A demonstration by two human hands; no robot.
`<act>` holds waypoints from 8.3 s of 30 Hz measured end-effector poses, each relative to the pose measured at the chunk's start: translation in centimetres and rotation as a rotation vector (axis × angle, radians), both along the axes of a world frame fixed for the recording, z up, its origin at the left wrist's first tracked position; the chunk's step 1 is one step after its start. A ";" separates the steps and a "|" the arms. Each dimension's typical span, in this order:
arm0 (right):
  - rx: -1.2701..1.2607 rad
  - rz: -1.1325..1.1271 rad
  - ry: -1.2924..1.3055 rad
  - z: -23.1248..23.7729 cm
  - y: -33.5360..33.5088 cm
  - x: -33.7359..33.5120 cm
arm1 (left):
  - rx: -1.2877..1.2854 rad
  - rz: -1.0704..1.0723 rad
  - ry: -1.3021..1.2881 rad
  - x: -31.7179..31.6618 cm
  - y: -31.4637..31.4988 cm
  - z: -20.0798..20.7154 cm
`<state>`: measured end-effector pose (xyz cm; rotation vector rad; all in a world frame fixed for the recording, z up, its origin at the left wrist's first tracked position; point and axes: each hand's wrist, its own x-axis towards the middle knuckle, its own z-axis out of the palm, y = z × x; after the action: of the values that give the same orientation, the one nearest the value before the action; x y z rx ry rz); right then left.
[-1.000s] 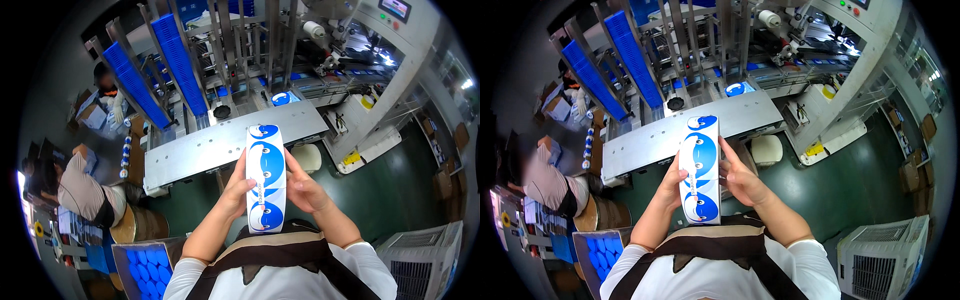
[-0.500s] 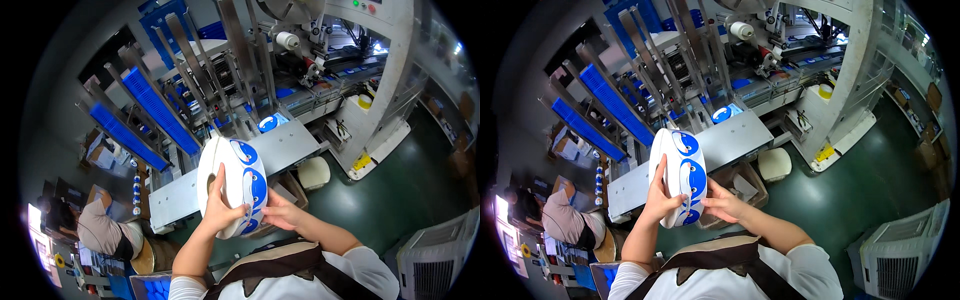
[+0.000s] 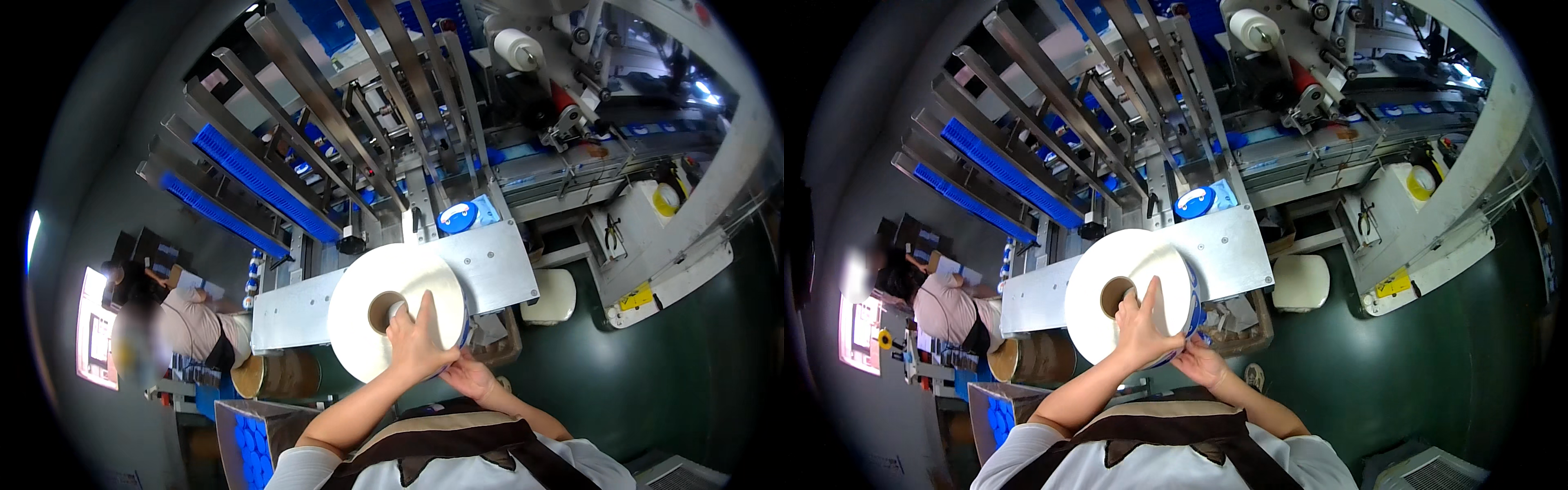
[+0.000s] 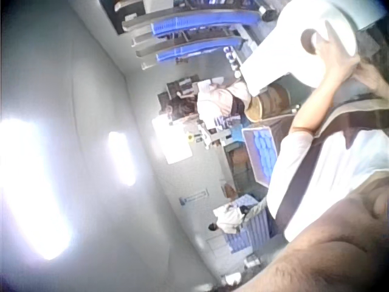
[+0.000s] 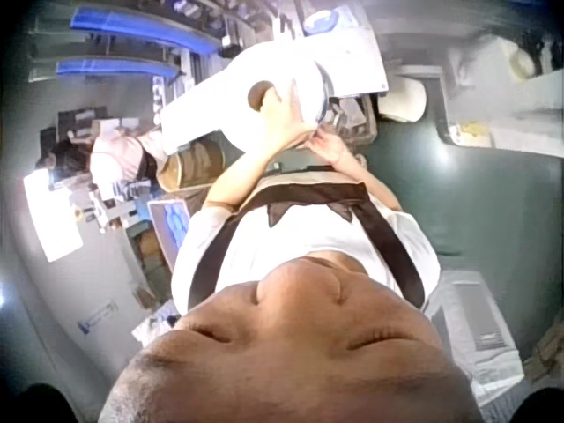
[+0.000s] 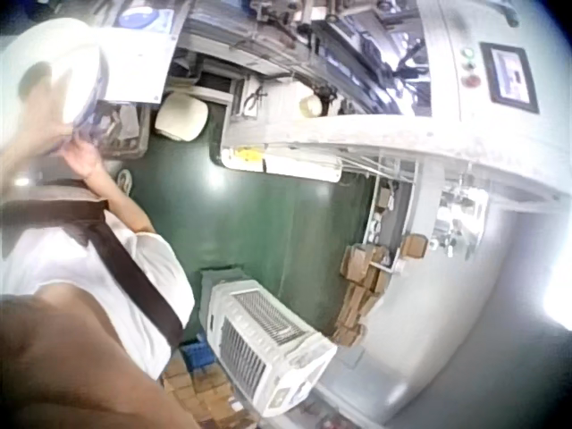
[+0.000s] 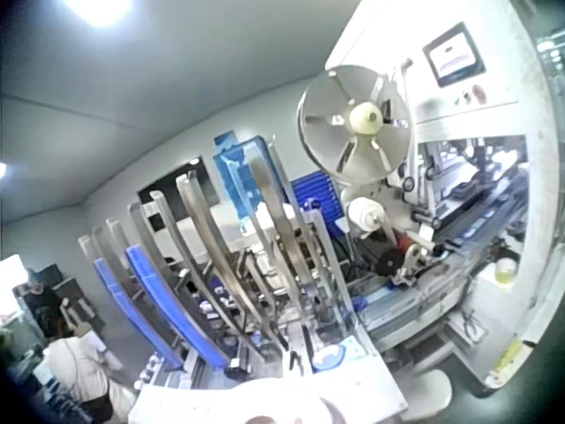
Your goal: The person handles a roll of stickers featuring a blue cartoon character, peeling off individual labels and applying them to a white circular object. They then pick up blue plastic caps from a cardboard box and place them into a vertical blue rack on a machine.
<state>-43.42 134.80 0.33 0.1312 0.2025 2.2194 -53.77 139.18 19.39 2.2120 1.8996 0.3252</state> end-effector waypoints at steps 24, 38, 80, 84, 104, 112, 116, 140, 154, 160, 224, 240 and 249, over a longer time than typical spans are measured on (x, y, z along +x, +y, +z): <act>0.780 -0.817 -1.741 10.5 6.5 6.1 | 0.032 -0.250 0.111 -1.5 0.0 1.2; 0.750 -0.717 -1.598 8.5 12.0 9.8 | 0.079 0.054 0.068 5.0 2.2 -1.1; 0.979 -0.806 -1.696 10.4 13.5 10.8 | 0.166 0.130 -0.011 6.4 7.5 -2.0; 0.889 -0.815 -1.701 10.3 13.0 10.7 | 0.155 0.132 -0.012 6.5 7.5 -1.9; 0.987 -0.882 -1.725 10.2 13.0 10.7 | 0.147 0.137 -0.020 6.4 7.4 -2.2; 1.036 -1.156 -1.916 9.7 13.0 9.8 | 0.144 0.142 -0.011 6.6 7.4 -2.0; 1.159 -1.152 -1.993 10.4 13.2 10.1 | 0.148 0.136 -0.009 6.6 7.4 -2.0; 1.248 -1.126 -1.981 11.0 13.7 10.8 | 0.152 0.132 0.025 6.4 7.5 -2.2; 1.212 -1.079 -2.028 10.7 13.3 10.8 | 0.158 0.124 0.016 6.4 7.5 -2.3; 1.259 -1.070 -1.970 10.8 13.5 11.0 | 0.158 0.124 0.019 6.4 7.6 -2.3; 1.135 -1.069 -2.245 9.2 8.8 12.7 | 0.145 -0.092 0.098 5.9 6.4 -1.7; 1.199 -1.144 -2.244 8.5 7.1 13.3 | 0.104 -0.099 0.125 5.7 6.3 -1.6; 0.925 -1.152 -2.187 7.4 5.6 15.5 | 0.030 -0.090 0.148 5.4 6.0 -1.4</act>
<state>-27.92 140.39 7.76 -1.2397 -1.5672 0.2537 -48.39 145.15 18.03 2.3929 1.8705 0.1808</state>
